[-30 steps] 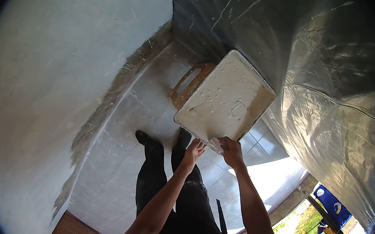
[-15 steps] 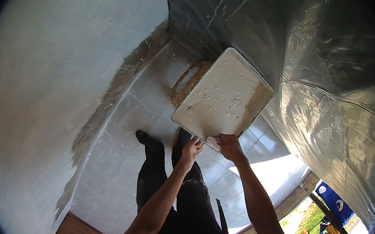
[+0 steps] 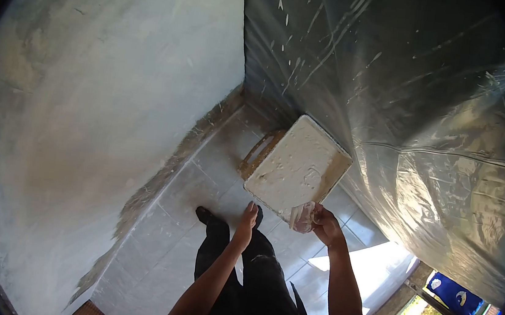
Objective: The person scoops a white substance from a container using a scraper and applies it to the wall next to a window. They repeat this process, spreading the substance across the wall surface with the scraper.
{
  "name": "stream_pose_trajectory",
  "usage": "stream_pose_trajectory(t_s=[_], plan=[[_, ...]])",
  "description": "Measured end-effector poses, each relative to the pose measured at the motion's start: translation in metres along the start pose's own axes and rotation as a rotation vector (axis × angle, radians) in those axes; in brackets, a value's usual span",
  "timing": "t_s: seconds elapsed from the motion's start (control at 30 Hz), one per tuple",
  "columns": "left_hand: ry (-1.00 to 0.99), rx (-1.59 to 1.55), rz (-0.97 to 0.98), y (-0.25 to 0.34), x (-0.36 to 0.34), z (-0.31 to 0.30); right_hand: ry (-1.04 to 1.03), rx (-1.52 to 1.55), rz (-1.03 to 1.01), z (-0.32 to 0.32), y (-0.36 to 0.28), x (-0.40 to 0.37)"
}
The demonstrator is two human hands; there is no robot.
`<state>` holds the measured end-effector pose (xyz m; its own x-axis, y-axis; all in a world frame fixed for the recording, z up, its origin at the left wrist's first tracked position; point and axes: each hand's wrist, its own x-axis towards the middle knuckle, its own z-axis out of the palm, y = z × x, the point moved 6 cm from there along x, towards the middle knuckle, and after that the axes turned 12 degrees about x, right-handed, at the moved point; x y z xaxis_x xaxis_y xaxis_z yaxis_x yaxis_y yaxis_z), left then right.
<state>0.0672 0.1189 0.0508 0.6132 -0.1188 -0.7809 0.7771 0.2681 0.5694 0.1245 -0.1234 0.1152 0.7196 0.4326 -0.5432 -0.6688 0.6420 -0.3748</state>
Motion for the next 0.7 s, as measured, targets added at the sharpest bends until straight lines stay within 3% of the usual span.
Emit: stream_pose_trajectory(t_s=[0.1, 0.17, 0.2, 0.3, 0.37, 0.5, 0.6, 0.7], plan=[[0.040, 0.135, 0.240, 0.061, -0.043, -0.011, -0.005, 0.097, -0.087, 0.041, -0.002, 0.000], [0.136, 0.310, 0.464, 0.101, -0.069, -0.028, -0.058, 0.136, -0.135, 0.113, -0.007, 0.000], [0.185, 0.317, 0.484, 0.130, -0.096, -0.032, -0.110, 0.156, -0.148, 0.143, -0.005, 0.004], [0.412, 0.558, 0.743, 0.200, -0.162, -0.071, -0.244, 0.163, -0.179, 0.218, 0.012, 0.028], [0.701, 0.927, 0.996, 0.251, -0.230, -0.088, -0.329, 0.113, -0.194, 0.285, 0.023, 0.042], [0.991, 1.229, 1.182, 0.320, -0.345, -0.132, -0.520, 0.057, -0.256, 0.435, 0.044, 0.050], [1.238, 1.403, 1.194, 0.342, -0.411, -0.174, -0.717, -0.061, -0.378, 0.561, 0.051, 0.017], [1.357, 1.476, 1.236, 0.345, -0.461, -0.224, -0.781, -0.304, -0.683, 0.678, 0.053, -0.037]])
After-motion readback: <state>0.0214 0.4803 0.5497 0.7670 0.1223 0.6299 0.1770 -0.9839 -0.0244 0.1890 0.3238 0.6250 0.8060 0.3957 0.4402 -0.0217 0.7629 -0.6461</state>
